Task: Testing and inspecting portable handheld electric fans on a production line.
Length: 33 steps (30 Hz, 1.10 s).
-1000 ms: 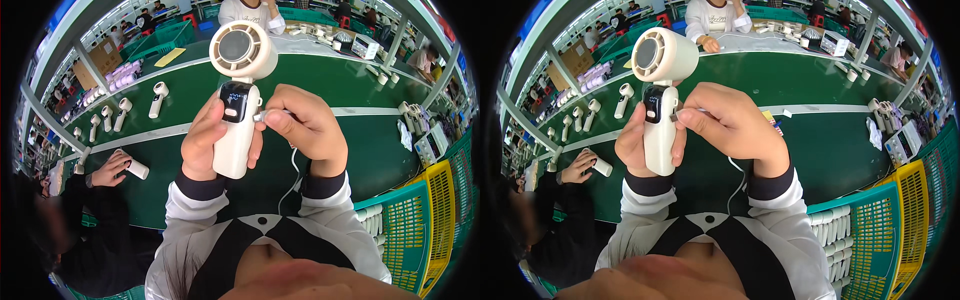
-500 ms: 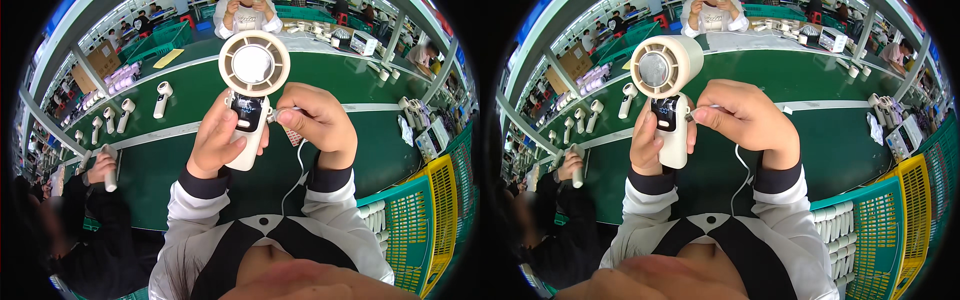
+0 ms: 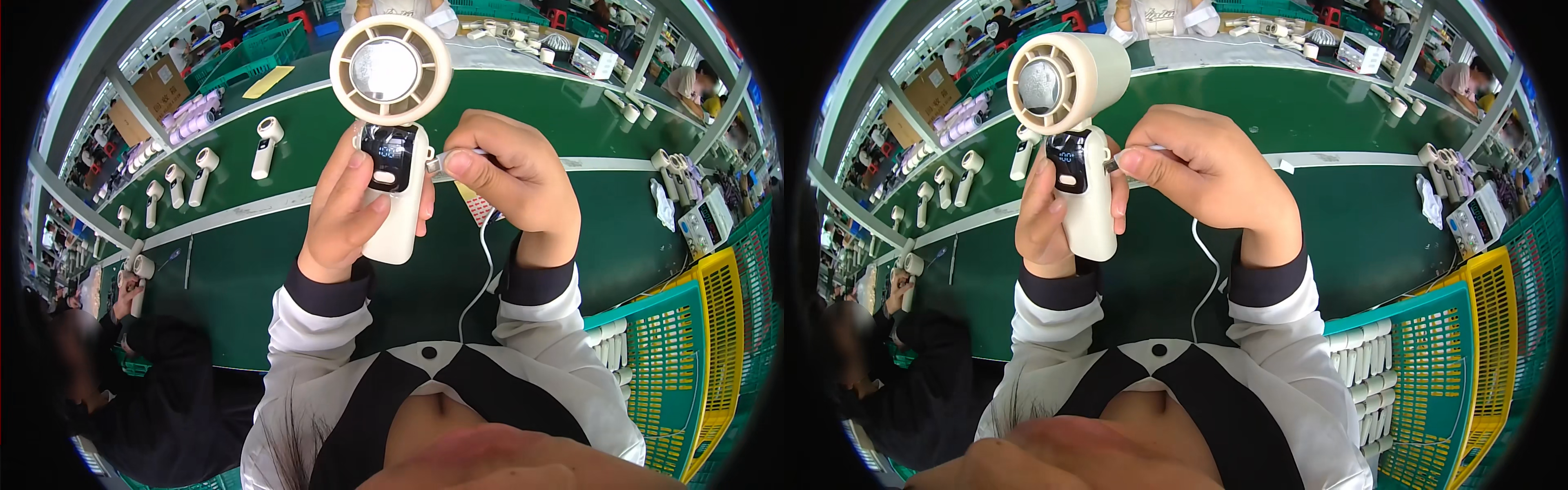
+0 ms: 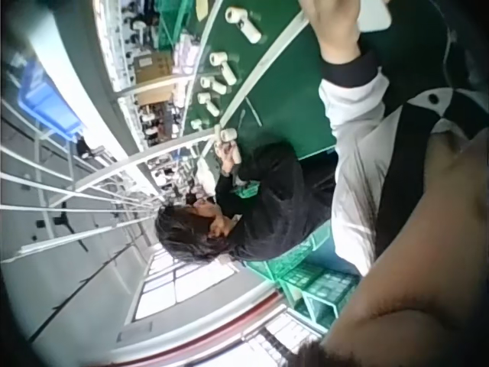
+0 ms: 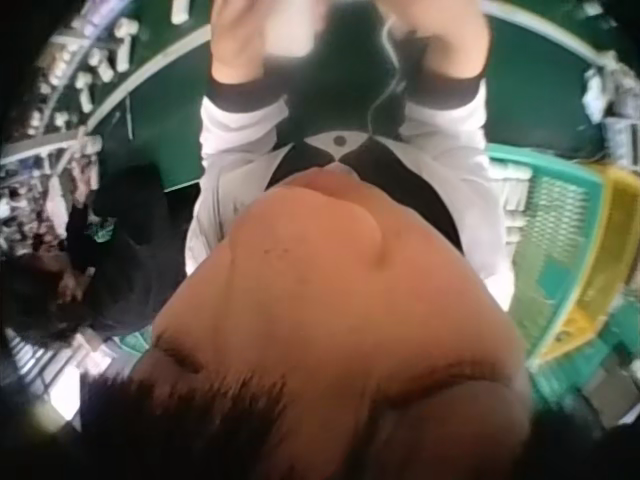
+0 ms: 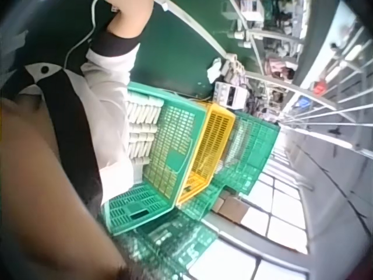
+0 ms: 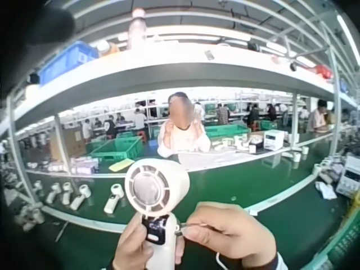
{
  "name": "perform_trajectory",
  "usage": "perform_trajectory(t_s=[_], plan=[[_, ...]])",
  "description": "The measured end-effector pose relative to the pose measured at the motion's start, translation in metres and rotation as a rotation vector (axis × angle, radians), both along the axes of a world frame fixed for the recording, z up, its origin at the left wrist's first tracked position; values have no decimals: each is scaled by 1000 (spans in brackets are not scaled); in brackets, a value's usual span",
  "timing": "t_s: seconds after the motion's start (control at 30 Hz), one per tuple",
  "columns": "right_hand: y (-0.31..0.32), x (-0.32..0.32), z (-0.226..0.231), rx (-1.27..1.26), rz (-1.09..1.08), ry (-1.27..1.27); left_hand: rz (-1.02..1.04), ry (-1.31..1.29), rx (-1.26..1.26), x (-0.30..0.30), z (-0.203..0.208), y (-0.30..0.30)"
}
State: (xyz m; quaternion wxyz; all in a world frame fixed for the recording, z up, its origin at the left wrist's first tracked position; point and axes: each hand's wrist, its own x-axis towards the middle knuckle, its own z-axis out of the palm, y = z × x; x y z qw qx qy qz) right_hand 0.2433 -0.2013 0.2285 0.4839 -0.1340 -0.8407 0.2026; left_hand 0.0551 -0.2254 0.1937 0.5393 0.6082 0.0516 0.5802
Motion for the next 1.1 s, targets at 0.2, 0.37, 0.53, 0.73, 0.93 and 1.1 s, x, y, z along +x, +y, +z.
perform_trajectory(t_s=[0.2, 0.37, 0.53, 0.73, 0.93, 1.1], plan=[[-1, 1, 1, -35, -6, -3, 43, 17, 3, 1, 0, -1], [-2, -29, -8, -30, -68, 176, 214, 22, 130, -2, 4, -1], [-4, -49, -15, 65, -241, 229, 402, 95, 136, -7, 8, -1], [-4, -40, -11, 57, -161, 153, 413, 132, 128, -11, 8, -5], [0, -30, -9, 39, -147, 58, 384, 184, 106, -10, 13, -3], [-6, -24, -5, -7, -146, 78, 432, 242, 143, -7, 6, -4]])
